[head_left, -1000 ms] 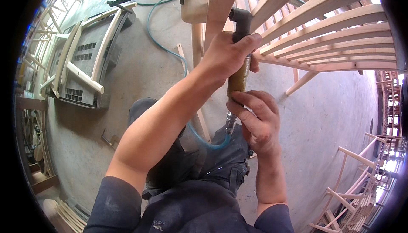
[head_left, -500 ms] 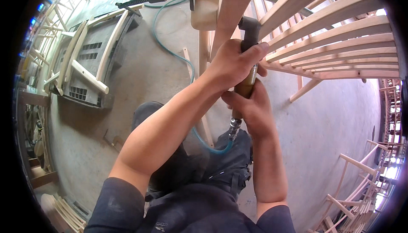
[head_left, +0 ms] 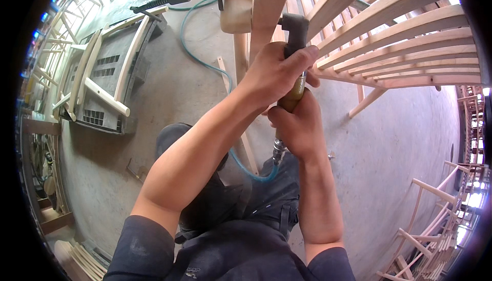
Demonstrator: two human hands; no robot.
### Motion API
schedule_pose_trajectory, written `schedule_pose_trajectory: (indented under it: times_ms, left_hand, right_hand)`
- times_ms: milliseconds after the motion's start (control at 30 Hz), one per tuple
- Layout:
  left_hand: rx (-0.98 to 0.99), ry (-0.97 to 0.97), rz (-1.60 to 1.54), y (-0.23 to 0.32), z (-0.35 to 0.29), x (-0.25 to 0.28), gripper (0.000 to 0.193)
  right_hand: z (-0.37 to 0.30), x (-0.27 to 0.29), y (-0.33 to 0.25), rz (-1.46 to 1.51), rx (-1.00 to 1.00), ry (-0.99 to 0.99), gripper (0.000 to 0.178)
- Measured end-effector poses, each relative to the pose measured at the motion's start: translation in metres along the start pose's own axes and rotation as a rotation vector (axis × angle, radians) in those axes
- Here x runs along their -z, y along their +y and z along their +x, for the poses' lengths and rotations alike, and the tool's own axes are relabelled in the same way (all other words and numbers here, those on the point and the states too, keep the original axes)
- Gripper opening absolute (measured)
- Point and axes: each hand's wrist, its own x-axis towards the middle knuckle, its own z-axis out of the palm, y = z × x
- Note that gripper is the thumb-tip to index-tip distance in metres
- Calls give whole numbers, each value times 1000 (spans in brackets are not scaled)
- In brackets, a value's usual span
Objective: The person sits on the floor and uses pliers to bend and shape small metal fasteners. They then use a pneumatic nail gun to drive the fasteners into the joints of a wooden chair frame.
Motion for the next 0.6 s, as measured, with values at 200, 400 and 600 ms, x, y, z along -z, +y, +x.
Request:
schedule_pose_trajectory:
  times_ms: [200, 400, 600]
  left_hand:
    - [-13, -24, 4, 2, 0, 3, 42]
    - [-29, 34, 56, -2, 0, 2, 42]
    - [-78, 38, 189, -5, 1, 6, 44]
  right_hand:
    - [1, -9, 7, 40, 64, 81, 25]
    - [4, -4, 6, 154, 18, -49, 24]
    - [2, -12, 3, 270, -51, -71, 24]
